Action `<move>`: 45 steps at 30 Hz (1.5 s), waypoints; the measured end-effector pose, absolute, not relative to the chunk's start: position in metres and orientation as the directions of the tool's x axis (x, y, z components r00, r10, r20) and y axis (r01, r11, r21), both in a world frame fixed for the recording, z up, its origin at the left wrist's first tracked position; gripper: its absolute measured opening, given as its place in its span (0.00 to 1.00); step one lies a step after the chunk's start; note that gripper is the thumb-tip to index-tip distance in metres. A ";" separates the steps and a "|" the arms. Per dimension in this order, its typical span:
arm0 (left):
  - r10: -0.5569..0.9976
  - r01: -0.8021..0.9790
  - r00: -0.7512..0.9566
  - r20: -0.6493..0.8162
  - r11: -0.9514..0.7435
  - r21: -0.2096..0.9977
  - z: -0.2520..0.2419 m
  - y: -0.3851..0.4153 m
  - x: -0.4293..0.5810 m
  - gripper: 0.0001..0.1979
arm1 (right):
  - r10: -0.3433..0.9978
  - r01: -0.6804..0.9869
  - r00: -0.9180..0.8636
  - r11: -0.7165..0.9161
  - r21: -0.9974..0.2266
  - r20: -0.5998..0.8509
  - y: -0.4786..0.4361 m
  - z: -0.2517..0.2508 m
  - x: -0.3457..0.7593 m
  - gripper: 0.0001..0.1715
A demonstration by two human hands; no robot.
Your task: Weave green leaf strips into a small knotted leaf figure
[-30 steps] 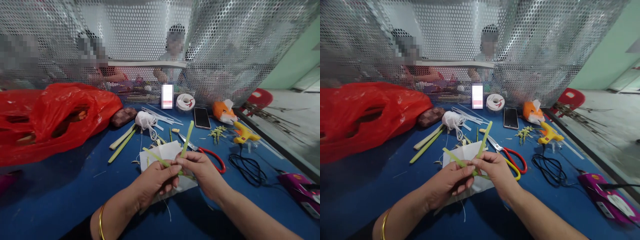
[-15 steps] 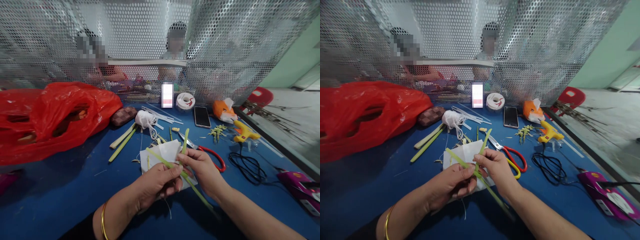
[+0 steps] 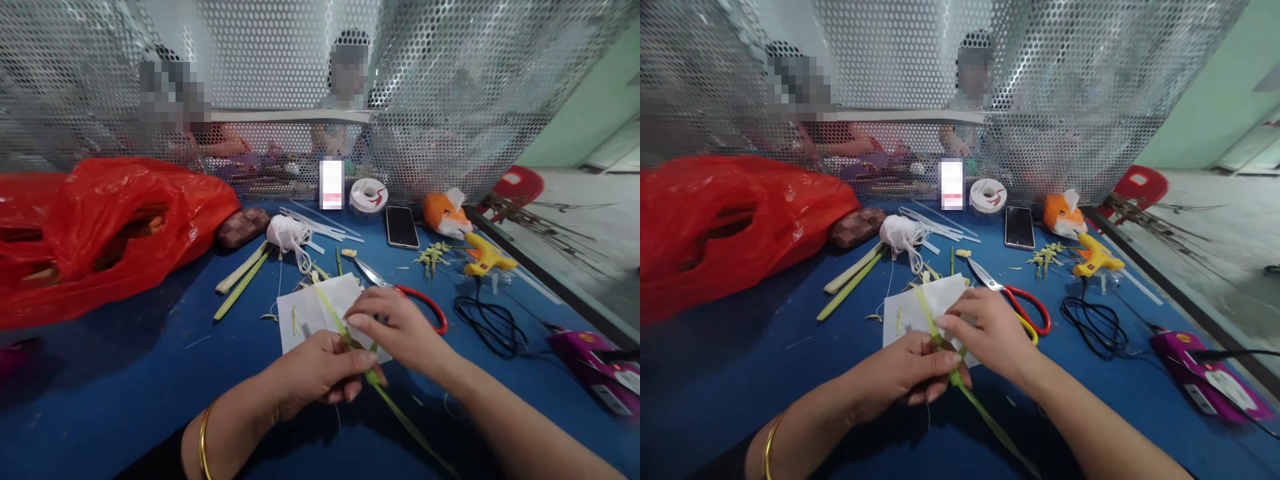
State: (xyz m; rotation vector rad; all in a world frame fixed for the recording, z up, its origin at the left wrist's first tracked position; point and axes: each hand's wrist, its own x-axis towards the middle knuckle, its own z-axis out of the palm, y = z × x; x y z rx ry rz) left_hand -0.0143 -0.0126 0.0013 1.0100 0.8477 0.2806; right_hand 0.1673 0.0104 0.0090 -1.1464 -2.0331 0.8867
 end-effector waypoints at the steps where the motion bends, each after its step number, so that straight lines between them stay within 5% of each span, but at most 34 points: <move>1: 0.563 0.169 0.671 -0.483 0.518 0.839 0.001 -0.014 -0.013 0.22 | 0.876 0.391 -0.476 0.288 -0.874 0.076 0.010 0.008 0.164 0.15; 3: 0.549 0.175 0.688 -0.475 0.511 0.842 0.001 -0.017 -0.011 0.21 | 0.867 0.270 -0.492 0.067 -0.961 -0.077 0.008 0.004 0.157 0.14; 5: 0.528 0.186 0.698 -0.485 0.521 0.833 0.001 -0.021 -0.008 0.21 | 0.909 0.172 -0.408 -0.013 -0.985 -0.084 0.006 0.001 0.153 0.13; 11: 0.451 0.198 0.753 -0.480 0.540 0.818 0.001 -0.027 -0.003 0.20 | 0.949 0.116 -0.284 0.175 -0.978 0.136 0.005 -0.005 0.148 0.12; 20: 0.394 0.179 0.796 -0.460 0.573 0.800 -0.004 -0.027 -0.004 0.21 | 0.938 0.208 -0.269 0.279 -0.937 0.220 0.001 -0.011 0.143 0.14; 26: 0.627 -0.055 0.630 -0.459 0.625 0.779 -0.005 -0.019 -0.007 0.27 | 0.937 0.378 -0.020 0.330 -0.865 0.349 0.009 -0.007 0.159 0.14; 29: 0.712 -0.200 0.547 -0.441 0.622 0.757 -0.004 -0.012 -0.010 0.28 | 0.971 0.394 0.055 0.195 -0.898 0.234 0.012 0.002 0.167 0.23; 32: 0.740 -0.243 0.512 -0.436 0.612 0.752 -0.002 -0.009 -0.012 0.26 | 0.970 0.261 -0.235 0.005 -0.965 -0.058 0.011 0.005 0.166 0.29; 34: 0.735 -0.239 0.518 -0.438 0.616 0.751 -0.002 -0.009 -0.012 0.26 | 0.914 0.082 -0.367 -0.154 -0.985 -0.174 0.009 0.003 0.161 0.24; 38: 0.717 -0.229 0.529 -0.453 0.635 0.738 -0.006 -0.010 -0.010 0.26 | 0.903 -0.228 -0.335 -0.354 -0.907 -0.268 0.003 -0.005 0.151 0.17; 45: 0.718 -0.210 0.498 -0.487 0.645 0.735 -0.007 -0.009 -0.012 0.22 | 0.919 -0.261 -0.321 -0.319 -0.911 -0.230 0.002 -0.004 0.150 0.17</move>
